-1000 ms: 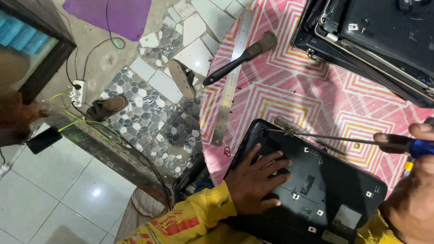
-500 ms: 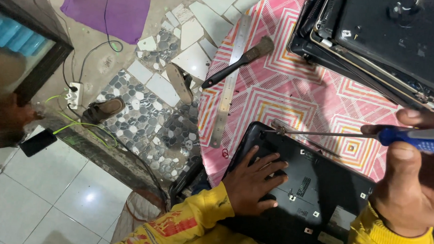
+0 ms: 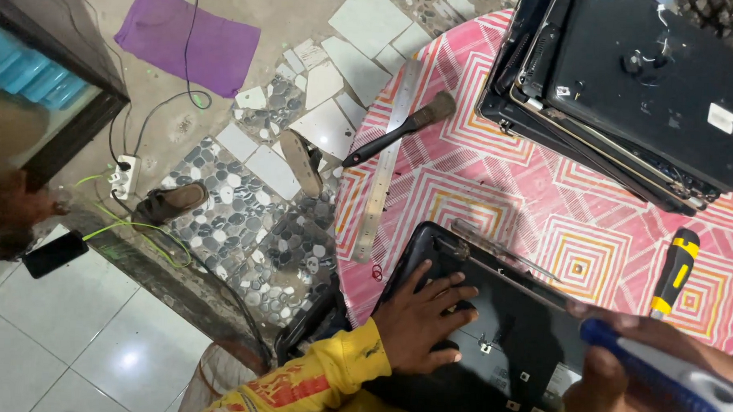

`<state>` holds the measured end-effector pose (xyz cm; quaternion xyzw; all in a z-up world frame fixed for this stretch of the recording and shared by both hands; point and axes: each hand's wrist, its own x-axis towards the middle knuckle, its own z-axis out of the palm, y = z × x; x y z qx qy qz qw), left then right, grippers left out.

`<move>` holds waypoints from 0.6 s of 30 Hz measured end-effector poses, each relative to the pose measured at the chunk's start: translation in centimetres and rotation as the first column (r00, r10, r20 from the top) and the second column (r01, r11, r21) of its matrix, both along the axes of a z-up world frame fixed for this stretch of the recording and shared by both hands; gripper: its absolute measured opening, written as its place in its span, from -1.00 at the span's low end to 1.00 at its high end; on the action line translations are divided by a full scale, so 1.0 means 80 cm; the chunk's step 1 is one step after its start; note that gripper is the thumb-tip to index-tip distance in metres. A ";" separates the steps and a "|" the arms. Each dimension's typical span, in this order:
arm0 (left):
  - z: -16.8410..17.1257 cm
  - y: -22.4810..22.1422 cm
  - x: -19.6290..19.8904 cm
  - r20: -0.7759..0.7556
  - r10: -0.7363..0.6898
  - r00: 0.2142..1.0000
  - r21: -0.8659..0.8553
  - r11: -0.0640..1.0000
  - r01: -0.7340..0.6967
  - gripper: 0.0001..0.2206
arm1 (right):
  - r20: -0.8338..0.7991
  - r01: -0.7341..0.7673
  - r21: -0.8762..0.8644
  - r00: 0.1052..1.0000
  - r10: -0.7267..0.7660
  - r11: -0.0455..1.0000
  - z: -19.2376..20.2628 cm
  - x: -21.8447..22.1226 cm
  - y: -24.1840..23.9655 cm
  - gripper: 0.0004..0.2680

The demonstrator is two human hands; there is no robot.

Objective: Removing screws from the bottom casing of a laptop and extracting the battery using various screwdrivers.

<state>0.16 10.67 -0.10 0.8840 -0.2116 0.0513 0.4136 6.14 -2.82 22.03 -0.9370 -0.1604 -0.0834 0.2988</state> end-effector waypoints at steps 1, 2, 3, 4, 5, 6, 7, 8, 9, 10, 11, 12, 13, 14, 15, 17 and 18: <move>-0.001 0.001 0.002 0.004 -0.003 1.000 0.002 1.000 0.003 -0.50 | 0.004 0.003 0.002 1.000 -0.003 1.000 -0.005 -0.007 -0.008 -0.81; -0.001 0.001 0.002 -0.018 -0.029 0.999 0.014 0.999 0.029 -0.49 | -0.105 0.046 0.068 0.994 -0.038 0.997 -0.010 -0.014 -0.016 -0.87; -0.002 0.002 0.002 -0.040 -0.054 0.998 0.026 0.998 0.055 -0.48 | -0.216 0.094 0.129 0.974 -0.065 0.987 -0.015 -0.022 -0.023 -0.92; -0.004 0.001 0.001 -0.041 -0.056 0.998 0.027 0.998 0.057 -0.48 | -0.217 0.096 0.131 0.974 -0.066 0.987 -0.014 -0.020 -0.029 -0.92; -0.005 0.000 0.000 -0.030 -0.045 0.999 0.028 0.999 0.046 -0.48 | -0.282 0.092 0.240 0.959 -0.021 0.967 -0.014 -0.018 -0.034 -0.87; -0.006 -0.001 0.000 -0.019 -0.030 0.999 0.029 0.999 0.031 -0.48 | -0.340 0.092 0.346 0.940 0.033 0.934 -0.014 -0.015 -0.039 -0.81; -0.005 0.000 0.001 -0.019 -0.028 0.999 0.030 0.999 0.028 -0.48 | -0.391 0.100 0.447 0.916 0.093 0.889 -0.013 -0.013 -0.044 -0.76; -0.004 0.000 0.000 -0.024 -0.026 0.999 0.044 0.999 0.027 -0.46 | -0.435 0.121 0.541 0.887 0.155 0.832 -0.012 -0.011 -0.049 -0.70; -0.003 0.000 0.000 -0.029 -0.024 0.999 0.058 0.998 0.026 -0.45 | -0.472 0.149 0.626 0.854 0.219 0.766 -0.011 -0.010 -0.054 -0.64; -0.004 -0.001 0.001 -0.026 -0.027 0.999 0.059 0.998 0.028 -0.45 | -0.494 0.184 0.701 0.821 0.284 0.689 -0.011 -0.007 -0.059 -0.58; -0.005 -0.001 0.002 -0.024 -0.032 0.999 0.077 0.996 0.034 -0.46 | -0.508 0.224 0.765 0.787 0.351 0.603 -0.010 -0.004 -0.065 -0.52; -0.005 -0.002 0.002 -0.024 -0.035 0.999 0.094 0.995 0.037 -0.46 | -0.513 0.270 0.815 0.749 0.420 0.513 -0.009 -0.002 -0.070 -0.46; -0.006 -0.002 0.001 -0.023 -0.035 0.999 0.094 0.995 0.037 -0.46 | -0.512 0.269 0.815 0.749 0.420 0.513 -0.011 -0.001 -0.036 -0.46; -0.007 -0.002 0.001 -0.021 -0.033 0.999 0.068 0.997 0.034 -0.47 | -0.154 -0.096 0.636 0.957 0.247 0.766 -0.012 0.001 -0.003 -0.58; -0.008 -0.002 0.001 -0.018 -0.031 0.999 0.042 0.999 0.032 -0.48 | 0.295 -0.246 0.257 0.941 0.166 0.935 -0.014 0.002 0.031 -0.69; -0.007 -0.001 0.001 -0.016 -0.034 0.999 0.040 0.999 0.034 -0.48 | 0.364 -0.345 0.347 0.906 0.214 0.872 -0.038 0.040 0.021 -0.75; -0.006 -0.001 -0.001 -0.017 -0.034 0.999 0.035 0.999 0.035 -0.49 | 0.432 -0.441 0.425 0.866 0.251 0.790 -0.050 0.059 0.017 -0.79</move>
